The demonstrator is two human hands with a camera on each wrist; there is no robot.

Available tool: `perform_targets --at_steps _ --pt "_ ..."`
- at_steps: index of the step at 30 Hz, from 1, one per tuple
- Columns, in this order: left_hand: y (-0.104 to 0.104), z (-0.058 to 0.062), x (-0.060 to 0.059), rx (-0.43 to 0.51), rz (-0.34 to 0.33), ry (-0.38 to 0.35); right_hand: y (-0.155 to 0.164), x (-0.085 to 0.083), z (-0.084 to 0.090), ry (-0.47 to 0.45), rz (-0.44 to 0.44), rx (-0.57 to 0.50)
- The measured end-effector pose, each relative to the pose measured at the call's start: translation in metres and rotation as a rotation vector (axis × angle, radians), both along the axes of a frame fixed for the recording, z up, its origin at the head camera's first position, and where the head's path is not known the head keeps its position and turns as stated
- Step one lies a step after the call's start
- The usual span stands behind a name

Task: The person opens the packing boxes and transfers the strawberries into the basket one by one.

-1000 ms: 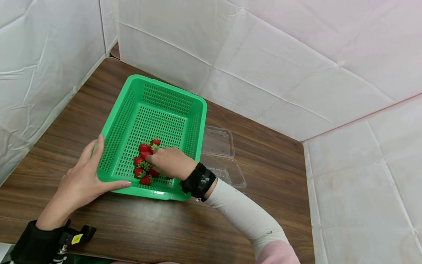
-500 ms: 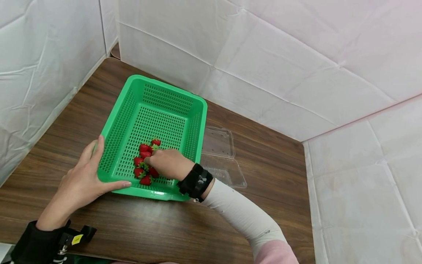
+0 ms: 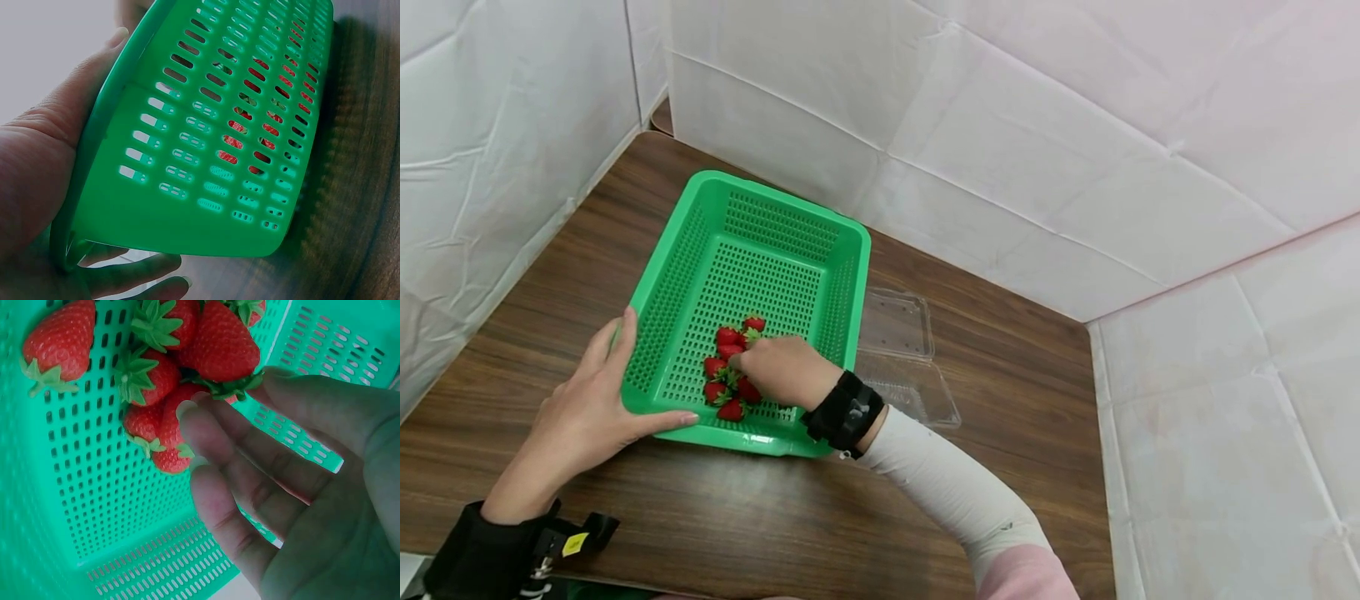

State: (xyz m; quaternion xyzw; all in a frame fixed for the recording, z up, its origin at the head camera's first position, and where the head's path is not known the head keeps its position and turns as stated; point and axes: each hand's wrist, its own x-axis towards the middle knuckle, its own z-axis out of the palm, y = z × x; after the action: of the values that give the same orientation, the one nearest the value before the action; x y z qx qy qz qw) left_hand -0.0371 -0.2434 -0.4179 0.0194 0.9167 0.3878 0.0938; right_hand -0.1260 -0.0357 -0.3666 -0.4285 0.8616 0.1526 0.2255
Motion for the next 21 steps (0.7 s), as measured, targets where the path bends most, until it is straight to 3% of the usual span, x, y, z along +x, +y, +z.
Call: perform_targets --at_steps 7,21 --pt "0.0 0.001 0.001 -0.005 -0.005 -0.006 0.003 0.001 0.011 0.007 -0.013 -0.034" --pt "0.0 0.002 0.001 -0.008 -0.009 -0.018 0.035 0.008 0.035 0.084 -0.024 -0.312"
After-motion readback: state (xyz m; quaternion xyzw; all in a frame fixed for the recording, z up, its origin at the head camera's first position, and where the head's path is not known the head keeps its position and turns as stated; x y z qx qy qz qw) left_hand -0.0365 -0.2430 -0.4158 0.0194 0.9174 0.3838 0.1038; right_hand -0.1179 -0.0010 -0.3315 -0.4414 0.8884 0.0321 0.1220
